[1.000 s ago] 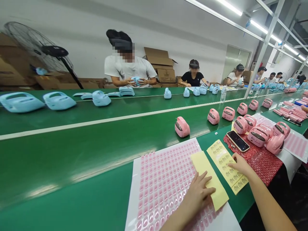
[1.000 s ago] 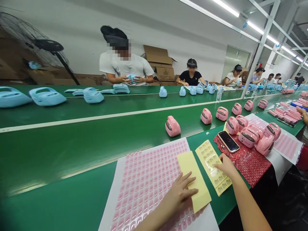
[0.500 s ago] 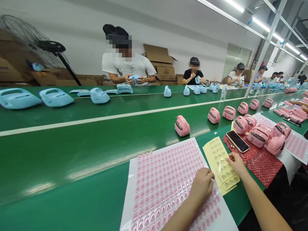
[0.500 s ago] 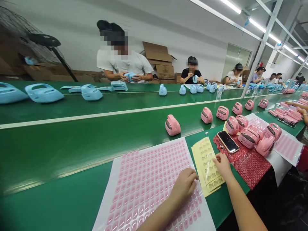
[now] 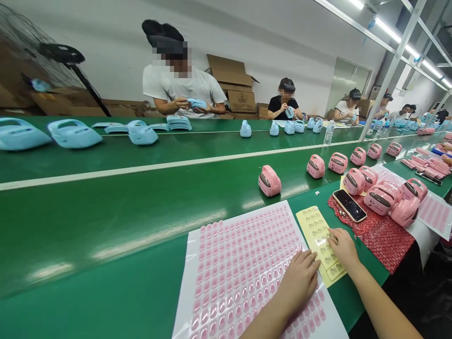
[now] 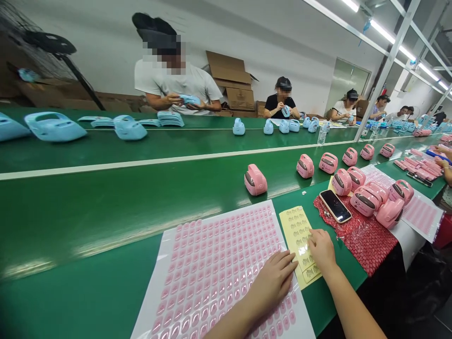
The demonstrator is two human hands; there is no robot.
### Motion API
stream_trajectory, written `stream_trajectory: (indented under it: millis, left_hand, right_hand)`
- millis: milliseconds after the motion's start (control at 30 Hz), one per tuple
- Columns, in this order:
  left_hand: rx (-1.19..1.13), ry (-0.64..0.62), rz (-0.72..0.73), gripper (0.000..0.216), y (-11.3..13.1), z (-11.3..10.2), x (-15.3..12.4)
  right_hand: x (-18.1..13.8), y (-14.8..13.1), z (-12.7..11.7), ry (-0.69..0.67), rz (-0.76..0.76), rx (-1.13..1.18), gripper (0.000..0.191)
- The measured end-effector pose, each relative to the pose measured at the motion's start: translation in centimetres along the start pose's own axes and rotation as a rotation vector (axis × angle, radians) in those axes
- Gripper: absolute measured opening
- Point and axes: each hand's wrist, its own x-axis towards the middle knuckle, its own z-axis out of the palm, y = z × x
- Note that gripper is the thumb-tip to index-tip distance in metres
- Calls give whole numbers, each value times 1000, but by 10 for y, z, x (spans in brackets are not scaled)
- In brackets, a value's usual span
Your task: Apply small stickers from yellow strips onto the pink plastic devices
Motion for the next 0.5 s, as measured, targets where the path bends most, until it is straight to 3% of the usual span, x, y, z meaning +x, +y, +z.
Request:
stream_trajectory:
  millis: [267, 500]
  left_hand:
    - [7, -1, -21, 30, -1, 6, -3]
    - [18, -31, -6, 29, -1, 6, -2]
  right_hand:
    - [1, -12, -7, -210, 311, 162, 37]
    - [12, -13, -7, -176, 436, 103, 42]
